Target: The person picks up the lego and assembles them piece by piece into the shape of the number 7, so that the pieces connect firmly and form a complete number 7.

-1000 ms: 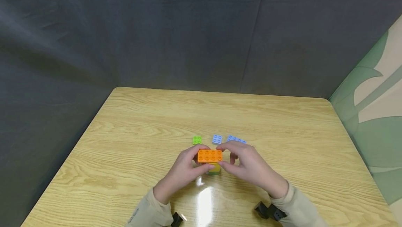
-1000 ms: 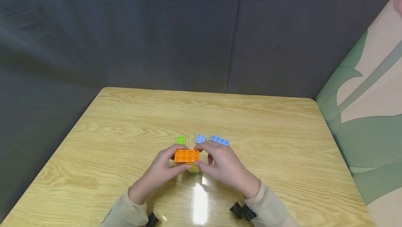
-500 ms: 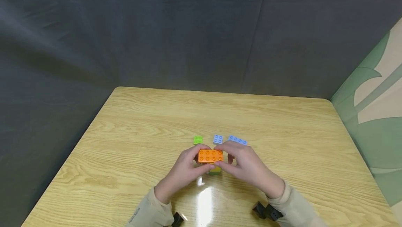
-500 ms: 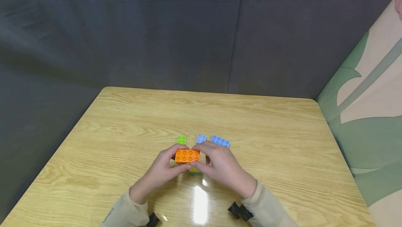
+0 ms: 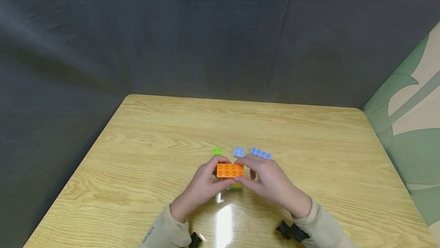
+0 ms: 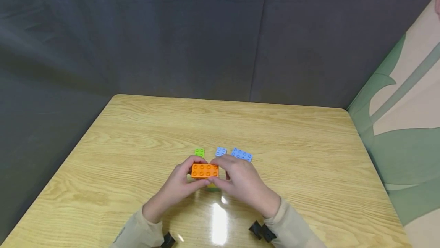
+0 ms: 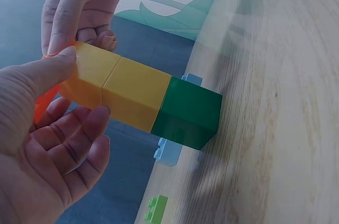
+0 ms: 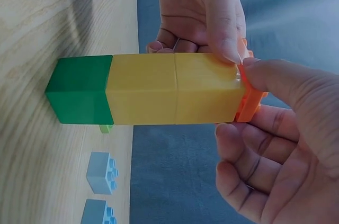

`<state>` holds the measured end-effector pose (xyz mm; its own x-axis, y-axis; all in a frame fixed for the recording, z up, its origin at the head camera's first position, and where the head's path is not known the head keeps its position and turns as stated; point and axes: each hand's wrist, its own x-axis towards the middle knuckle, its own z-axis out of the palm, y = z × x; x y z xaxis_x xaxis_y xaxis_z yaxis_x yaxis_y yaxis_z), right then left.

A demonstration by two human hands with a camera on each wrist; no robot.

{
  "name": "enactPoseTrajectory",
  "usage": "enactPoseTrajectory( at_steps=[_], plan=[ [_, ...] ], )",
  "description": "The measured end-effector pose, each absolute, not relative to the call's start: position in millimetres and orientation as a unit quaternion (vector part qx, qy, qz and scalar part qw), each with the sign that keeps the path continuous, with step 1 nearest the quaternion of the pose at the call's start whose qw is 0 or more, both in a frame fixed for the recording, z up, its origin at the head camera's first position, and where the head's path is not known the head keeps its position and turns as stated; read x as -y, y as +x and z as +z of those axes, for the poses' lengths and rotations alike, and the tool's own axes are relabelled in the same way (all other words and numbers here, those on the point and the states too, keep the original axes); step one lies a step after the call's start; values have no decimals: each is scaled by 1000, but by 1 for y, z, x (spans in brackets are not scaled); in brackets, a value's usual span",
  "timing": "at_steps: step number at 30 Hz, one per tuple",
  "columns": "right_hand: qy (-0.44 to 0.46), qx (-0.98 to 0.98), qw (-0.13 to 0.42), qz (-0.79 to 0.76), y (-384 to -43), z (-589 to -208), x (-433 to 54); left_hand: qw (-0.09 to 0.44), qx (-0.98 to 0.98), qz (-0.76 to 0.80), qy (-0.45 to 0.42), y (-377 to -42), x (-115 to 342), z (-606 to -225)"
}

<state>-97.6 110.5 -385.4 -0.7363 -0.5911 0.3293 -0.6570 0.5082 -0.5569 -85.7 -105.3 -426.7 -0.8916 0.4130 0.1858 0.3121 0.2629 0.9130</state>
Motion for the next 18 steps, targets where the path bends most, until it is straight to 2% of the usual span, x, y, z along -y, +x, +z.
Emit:
enactPoseTrajectory(
  at_steps=[18],
  plan=[
    [359, 875, 61, 320, -98, -383, -110, 50, -797, 558, 225, -86, 104, -426]
  ],
)
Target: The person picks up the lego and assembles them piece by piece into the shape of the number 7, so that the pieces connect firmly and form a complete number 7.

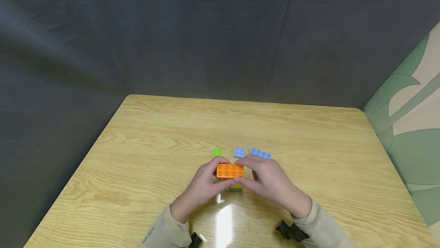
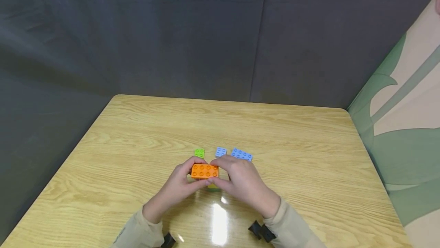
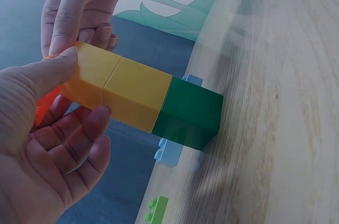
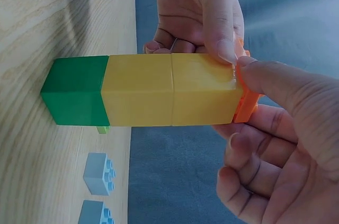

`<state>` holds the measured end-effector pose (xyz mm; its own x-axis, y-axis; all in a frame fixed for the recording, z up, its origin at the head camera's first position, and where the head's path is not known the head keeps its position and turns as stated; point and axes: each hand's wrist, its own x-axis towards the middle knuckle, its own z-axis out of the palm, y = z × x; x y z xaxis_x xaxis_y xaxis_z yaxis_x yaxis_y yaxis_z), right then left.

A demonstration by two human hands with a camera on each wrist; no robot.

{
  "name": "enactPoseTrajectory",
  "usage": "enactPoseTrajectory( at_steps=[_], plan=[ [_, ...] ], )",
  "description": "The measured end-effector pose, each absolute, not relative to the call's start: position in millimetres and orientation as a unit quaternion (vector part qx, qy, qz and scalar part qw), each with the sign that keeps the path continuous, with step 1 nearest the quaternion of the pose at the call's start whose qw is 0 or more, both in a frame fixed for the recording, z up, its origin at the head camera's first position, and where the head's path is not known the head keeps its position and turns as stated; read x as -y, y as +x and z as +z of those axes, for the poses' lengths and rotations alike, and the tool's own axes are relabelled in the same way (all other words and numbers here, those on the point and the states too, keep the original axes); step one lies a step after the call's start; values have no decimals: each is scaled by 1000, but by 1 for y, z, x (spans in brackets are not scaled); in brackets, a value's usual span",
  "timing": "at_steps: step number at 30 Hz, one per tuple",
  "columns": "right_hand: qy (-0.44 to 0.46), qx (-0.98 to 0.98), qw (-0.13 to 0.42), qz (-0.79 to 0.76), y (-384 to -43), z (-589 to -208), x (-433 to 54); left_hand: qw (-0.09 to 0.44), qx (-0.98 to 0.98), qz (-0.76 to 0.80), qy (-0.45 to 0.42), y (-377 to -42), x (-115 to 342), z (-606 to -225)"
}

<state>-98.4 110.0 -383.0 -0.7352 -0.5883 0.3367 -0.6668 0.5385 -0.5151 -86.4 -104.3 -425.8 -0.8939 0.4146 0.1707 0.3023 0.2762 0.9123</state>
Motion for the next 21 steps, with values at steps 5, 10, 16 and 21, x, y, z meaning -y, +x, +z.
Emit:
enactPoseTrajectory(
  at_steps=[5, 10, 16, 21],
  plan=[
    [358, 875, 57, 321, -99, -382, -110, 53, -798, 557, 221, -86, 104, -425],
    [360, 875, 51, 320, -99, -381, -110, 54, -798, 558, 223, -86, 104, -424],
    [357, 880, 45, 309, -100, -380, -109, 54, -798, 556, 224, -86, 104, -422],
    [357, 882, 47, 305, -100, -381, -108, 55, -798, 557, 223, -85, 105, -422]
  ],
)
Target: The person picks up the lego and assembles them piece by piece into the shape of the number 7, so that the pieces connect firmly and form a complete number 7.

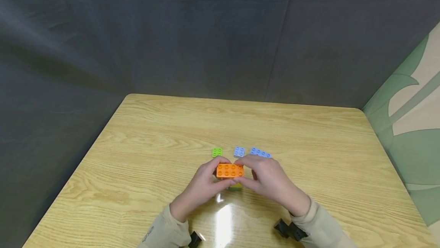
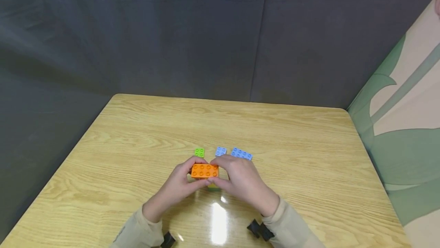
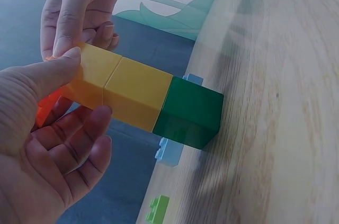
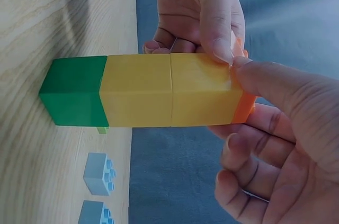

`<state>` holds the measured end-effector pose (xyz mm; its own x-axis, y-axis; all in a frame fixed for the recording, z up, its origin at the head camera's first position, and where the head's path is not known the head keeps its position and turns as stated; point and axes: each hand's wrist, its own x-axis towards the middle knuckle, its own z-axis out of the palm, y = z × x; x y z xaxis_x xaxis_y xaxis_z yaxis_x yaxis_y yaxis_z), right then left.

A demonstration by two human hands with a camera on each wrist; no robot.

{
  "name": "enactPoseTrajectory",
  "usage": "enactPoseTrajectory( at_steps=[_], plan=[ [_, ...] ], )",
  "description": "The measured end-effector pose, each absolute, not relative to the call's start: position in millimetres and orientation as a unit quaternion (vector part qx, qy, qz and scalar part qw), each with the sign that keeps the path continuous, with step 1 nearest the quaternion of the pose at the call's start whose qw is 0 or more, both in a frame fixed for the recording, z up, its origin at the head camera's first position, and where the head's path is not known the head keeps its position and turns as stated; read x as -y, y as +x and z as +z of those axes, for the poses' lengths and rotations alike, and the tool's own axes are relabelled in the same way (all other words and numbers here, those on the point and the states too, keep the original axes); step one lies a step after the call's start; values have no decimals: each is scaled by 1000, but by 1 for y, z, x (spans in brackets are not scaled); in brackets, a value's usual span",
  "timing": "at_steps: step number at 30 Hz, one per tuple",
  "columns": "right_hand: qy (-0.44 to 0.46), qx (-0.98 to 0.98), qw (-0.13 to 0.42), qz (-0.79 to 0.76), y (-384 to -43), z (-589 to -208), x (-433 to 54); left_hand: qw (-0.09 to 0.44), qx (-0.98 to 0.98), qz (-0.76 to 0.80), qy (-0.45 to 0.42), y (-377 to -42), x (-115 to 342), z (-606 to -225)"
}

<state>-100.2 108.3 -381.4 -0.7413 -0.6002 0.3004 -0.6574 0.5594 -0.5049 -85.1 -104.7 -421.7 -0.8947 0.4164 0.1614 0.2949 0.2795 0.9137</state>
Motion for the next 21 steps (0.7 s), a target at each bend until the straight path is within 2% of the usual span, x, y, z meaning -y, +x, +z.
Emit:
enactPoseTrajectory(
  at_steps=[21],
  plan=[
    [359, 870, 48, 334, -100, -388, -111, 43, -795, 553, 245, -86, 106, -423]
  ],
)
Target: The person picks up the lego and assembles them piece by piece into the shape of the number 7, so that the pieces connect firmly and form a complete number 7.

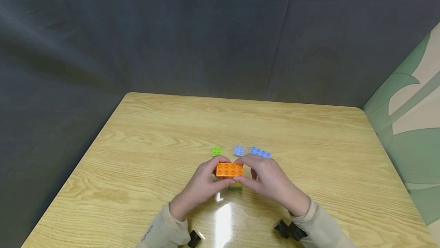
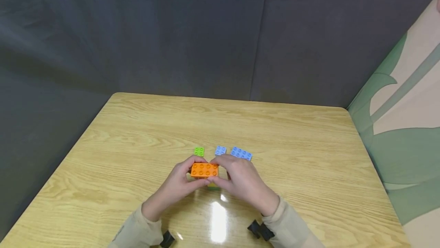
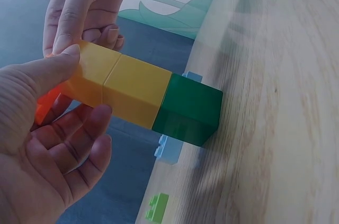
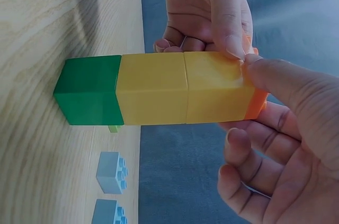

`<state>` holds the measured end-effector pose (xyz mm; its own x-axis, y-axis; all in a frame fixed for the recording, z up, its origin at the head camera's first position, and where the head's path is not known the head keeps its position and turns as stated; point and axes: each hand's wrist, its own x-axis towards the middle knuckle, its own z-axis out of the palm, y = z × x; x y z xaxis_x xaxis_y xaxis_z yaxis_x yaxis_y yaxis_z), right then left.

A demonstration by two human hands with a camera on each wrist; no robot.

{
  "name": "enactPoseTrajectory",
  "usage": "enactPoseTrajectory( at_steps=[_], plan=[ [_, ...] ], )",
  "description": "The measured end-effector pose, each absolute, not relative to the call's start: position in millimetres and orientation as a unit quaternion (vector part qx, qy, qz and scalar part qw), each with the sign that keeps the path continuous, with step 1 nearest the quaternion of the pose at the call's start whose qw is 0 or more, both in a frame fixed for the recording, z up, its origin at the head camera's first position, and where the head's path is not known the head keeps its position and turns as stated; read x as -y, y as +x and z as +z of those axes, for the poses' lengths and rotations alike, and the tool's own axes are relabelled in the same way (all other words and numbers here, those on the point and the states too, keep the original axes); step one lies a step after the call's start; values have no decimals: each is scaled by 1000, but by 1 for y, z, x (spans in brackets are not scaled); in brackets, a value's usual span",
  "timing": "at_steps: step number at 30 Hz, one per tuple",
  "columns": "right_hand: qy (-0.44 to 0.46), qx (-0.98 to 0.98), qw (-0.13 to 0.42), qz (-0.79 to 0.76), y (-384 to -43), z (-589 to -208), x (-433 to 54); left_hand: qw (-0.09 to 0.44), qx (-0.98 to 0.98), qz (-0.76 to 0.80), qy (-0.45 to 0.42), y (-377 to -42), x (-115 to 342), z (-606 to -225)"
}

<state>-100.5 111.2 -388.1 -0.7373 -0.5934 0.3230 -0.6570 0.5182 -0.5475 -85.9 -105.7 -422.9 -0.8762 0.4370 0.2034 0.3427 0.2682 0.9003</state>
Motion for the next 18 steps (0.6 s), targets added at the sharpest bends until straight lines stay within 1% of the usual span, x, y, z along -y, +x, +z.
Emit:
enactPoseTrajectory(
  at_steps=[9, 18],
  plan=[
    [361, 868, 47, 337, -101, -390, -112, 44, -798, 549, 243, -87, 108, -427],
    [364, 864, 40, 345, -101, -390, -113, 68, -811, 534, 229, -89, 114, -426]
  ],
)
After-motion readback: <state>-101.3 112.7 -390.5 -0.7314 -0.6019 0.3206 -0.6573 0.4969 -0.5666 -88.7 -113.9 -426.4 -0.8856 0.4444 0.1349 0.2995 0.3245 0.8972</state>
